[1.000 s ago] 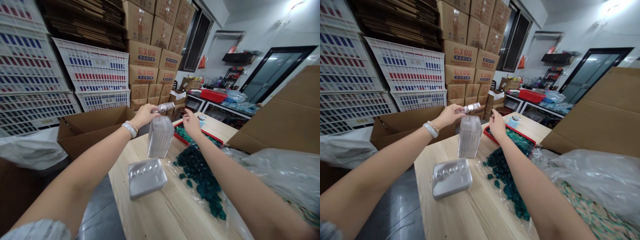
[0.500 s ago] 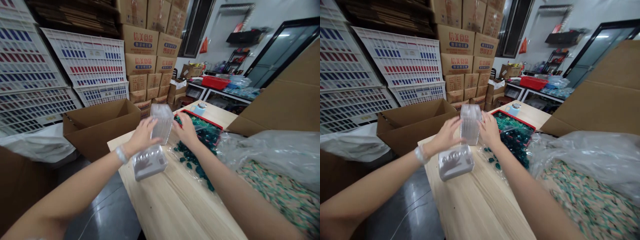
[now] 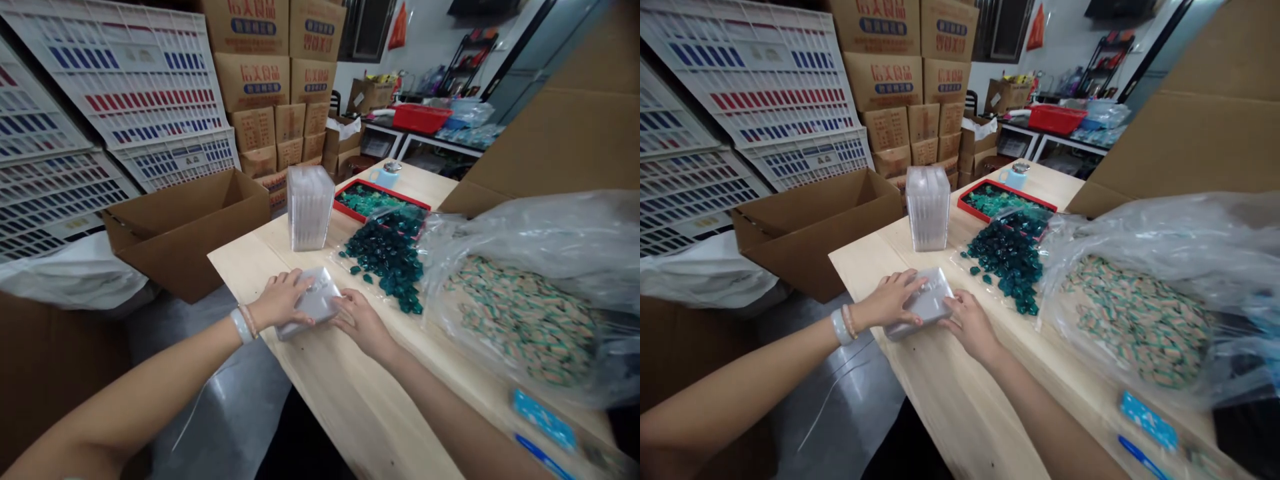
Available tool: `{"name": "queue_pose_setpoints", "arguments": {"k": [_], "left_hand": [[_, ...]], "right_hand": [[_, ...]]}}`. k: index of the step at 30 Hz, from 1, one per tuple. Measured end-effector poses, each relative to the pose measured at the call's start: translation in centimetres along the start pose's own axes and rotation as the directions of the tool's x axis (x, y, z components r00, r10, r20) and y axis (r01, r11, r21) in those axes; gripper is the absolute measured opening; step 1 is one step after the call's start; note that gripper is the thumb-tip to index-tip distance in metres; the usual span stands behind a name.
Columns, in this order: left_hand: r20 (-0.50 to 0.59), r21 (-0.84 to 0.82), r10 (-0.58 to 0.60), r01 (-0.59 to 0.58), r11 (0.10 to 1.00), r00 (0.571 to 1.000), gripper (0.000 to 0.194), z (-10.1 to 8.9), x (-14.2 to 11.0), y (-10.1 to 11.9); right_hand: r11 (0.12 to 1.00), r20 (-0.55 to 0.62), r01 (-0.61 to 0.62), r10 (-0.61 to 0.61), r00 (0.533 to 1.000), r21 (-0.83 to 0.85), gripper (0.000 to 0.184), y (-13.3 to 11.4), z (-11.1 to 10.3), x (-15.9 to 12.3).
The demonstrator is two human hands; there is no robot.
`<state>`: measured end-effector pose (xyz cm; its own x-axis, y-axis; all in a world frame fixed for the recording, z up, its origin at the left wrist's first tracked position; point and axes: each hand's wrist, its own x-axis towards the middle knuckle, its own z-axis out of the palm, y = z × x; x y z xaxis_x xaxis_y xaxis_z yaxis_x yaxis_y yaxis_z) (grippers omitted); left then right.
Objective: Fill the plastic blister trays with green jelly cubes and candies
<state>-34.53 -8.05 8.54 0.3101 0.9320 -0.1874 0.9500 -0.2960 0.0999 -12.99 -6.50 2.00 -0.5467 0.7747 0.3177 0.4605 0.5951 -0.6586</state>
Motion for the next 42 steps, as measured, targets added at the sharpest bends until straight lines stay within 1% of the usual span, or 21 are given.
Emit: {"name": "queue_pose_setpoints", "arguments": {"k": [3, 8, 12, 14, 16, 17, 19, 21, 23, 26, 28, 29, 30, 32, 34, 35, 36, 37, 38, 39, 42], "left_hand": [[0.002, -0.02, 0.029, -0.029, 0.999, 1.0, 0.086, 0.1, 0.1, -0.4], [-0.018, -0.051, 0.039, -0.04, 0.998, 0.999, 0.083, 0.3, 0.3, -0.7], [-0.013, -0.075, 0.046, -0.047, 0.996, 0.999, 0.08, 0.0, 0.3, -0.8], [-0.015, -0.089, 0.05, -0.051, 0.995, 0.999, 0.082, -0.1, 0.1, -0.5], [-0.076, -0.08, 0.056, -0.062, 0.995, 0.996, 0.08, 0.0, -0.2, 0.1], [-0.115, -0.065, 0.069, -0.077, 0.995, 0.991, 0.073, 0.2, -0.4, 0.5], [-0.163, -0.034, 0.1, -0.107, 0.994, 0.981, 0.044, 0.7, -0.7, 1.3], [-0.15, -0.033, 0.12, -0.126, 0.991, 0.981, 0.017, 1.3, -0.8, 1.9], [-0.134, -0.06, 0.125, -0.134, 0.989, 0.983, 0.011, 1.3, -0.7, 2.3], [-0.2, -0.113, 0.149, -0.174, 0.978, 0.968, 0.012, -0.2, -0.8, 2.7], [-0.253, -0.179, 0.167, -0.216, 0.96, 0.953, 0.015, -1.9, -1.3, 2.9], [-0.265, -0.22, 0.177, -0.238, 0.946, 0.948, 0.017, -2.7, -1.6, 2.9], [-0.264, -0.261, 0.185, -0.254, 0.931, 0.947, 0.018, -3.4, -1.8, 2.8], [-0.246, -0.312, 0.171, -0.245, 0.918, 0.954, 0.027, -3.9, -2.1, 2.2], [-0.203, -0.299, 0.111, -0.169, 0.939, 0.973, 0.051, -3.2, -1.9, 1.1], [-0.17, -0.274, 0.078, -0.123, 0.954, 0.982, 0.061, -2.5, -1.6, 0.5], [-0.138, -0.246, 0.053, -0.086, 0.965, 0.989, 0.067, -1.8, -1.2, -0.1], [-0.107, -0.222, 0.043, -0.066, 0.973, 0.993, 0.068, -1.0, -0.8, -0.6], [-0.084, -0.206, 0.047, -0.064, 0.976, 0.995, 0.066, -0.5, -0.4, -1.1], [-0.071, -0.197, 0.06, -0.073, 0.978, 0.996, 0.064, -0.1, -0.1, -1.4], [-0.061, -0.187, 0.103, -0.112, 0.976, 0.993, 0.06, 0.1, 0.4, -2.2]], "right_hand": [[1.0, 0.067, 0.024, -0.023, 0.998, -0.015, 0.031, 0.1, -0.8, 1.2], [0.999, 0.155, 0.001, -0.008, 0.988, 0.043, 0.026, 0.5, -1.4, 2.9], [1.0, 0.228, -0.007, 0.003, 0.974, 0.015, 0.025, 0.5, -2.2, 3.6], [0.998, 0.246, 0.031, -0.015, 0.969, -0.062, 0.023, 0.0, -2.6, 3.9], [0.968, 0.252, 0.131, -0.075, 0.965, -0.214, 0.019, -1.0, -3.0, 4.0], [0.931, 0.27, 0.205, -0.122, 0.955, -0.302, 0.016, -1.5, -3.0, 4.0], [0.819, 0.368, 0.379, -0.224, 0.903, -0.43, 0.014, -2.5, -2.8, 4.0], [0.716, 0.496, 0.52, -0.276, 0.823, -0.465, 0.017, -3.2, -2.2, 4.3], [0.676, 0.574, 0.58, -0.276, 0.771, -0.454, 0.017, -3.8, -1.7, 5.2], [0.74, 0.568, 0.54, -0.262, 0.78, -0.401, 0.014, -5.0, -2.1, 7.0], [0.783, 0.528, 0.51, -0.282, 0.801, -0.357, 0.014, -6.0, -3.5, 7.3], [0.784, 0.507, 0.51, -0.297, 0.809, -0.353, 0.014, -6.3, -4.4, 6.8], [0.776, 0.497, 0.516, -0.308, 0.811, -0.362, 0.016, -6.4, -5.4, 5.6], [0.756, 0.512, 0.516, -0.282, 0.811, -0.402, 0.018, -5.7, -7.2, 1.5], [0.772, 0.573, 0.459, -0.152, 0.805, -0.439, 0.019, -4.1, -8.3, -3.7], [0.782, 0.609, 0.437, -0.094, 0.788, -0.445, 0.019, -3.1, -8.5, -6.0], [0.79, 0.65, 0.433, -0.059, 0.758, -0.434, 0.016, -2.3, -8.6, -7.7], [0.798, 0.669, 0.411, -0.014, 0.743, -0.441, 0.014, -1.6, -8.4, -8.4], [0.811, 0.659, 0.375, 0.017, 0.752, -0.448, 0.011, -1.3, -8.0, -8.1], [0.837, 0.641, 0.343, 0.012, 0.767, -0.425, 0.008, -1.3, -7.5, -6.9], [0.905, 0.477, 0.287, -0.11, 0.872, -0.315, 0.015, -2.4, -5.2, 0.6]]}}
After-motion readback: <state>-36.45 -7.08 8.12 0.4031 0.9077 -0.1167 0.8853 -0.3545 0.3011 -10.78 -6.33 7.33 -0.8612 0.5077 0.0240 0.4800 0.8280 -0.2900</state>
